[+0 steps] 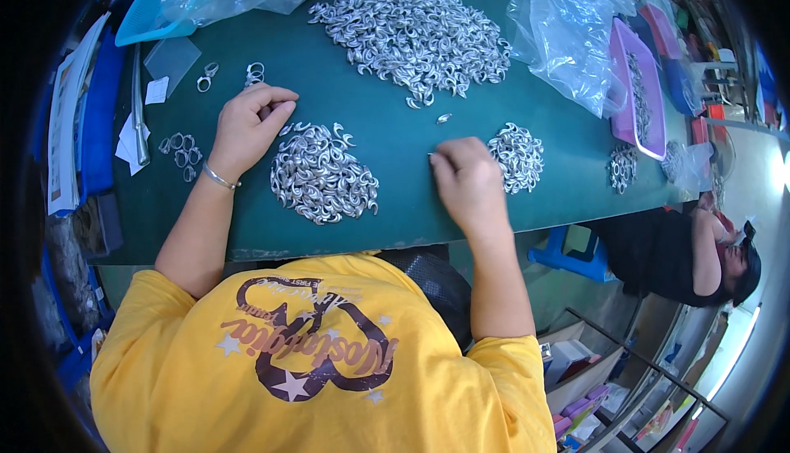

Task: The person picks up individual silver metal pieces from a central pile by hand and places them into smaller separate groups on the green table surface.

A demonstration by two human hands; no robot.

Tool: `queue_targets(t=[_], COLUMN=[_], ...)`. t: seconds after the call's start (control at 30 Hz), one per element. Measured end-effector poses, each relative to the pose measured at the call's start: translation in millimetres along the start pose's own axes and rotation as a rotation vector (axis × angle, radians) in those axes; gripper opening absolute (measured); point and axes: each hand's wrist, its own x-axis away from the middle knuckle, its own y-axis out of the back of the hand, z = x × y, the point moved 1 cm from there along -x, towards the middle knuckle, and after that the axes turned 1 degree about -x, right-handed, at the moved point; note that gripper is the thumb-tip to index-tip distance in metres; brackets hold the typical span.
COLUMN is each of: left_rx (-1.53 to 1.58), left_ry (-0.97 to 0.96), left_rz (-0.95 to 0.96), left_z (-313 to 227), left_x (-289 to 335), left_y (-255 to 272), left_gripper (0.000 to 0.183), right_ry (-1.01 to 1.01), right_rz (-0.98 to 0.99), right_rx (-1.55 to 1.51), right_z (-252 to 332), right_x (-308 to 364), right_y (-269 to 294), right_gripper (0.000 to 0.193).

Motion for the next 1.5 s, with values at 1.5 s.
queue_targets(t=[1.5], left_rx=[0.018], left_ry=[-0.005], left_rz=[0.001], left_z=[0], left_x=[2], left_y=[2], left_gripper=[0.013], right_ry=[-0.265], right_rz=[-0.088], right_rx=[-0.047], right_z=[-21], right_x=[-13], right_y=[5], right_gripper=[0.01])
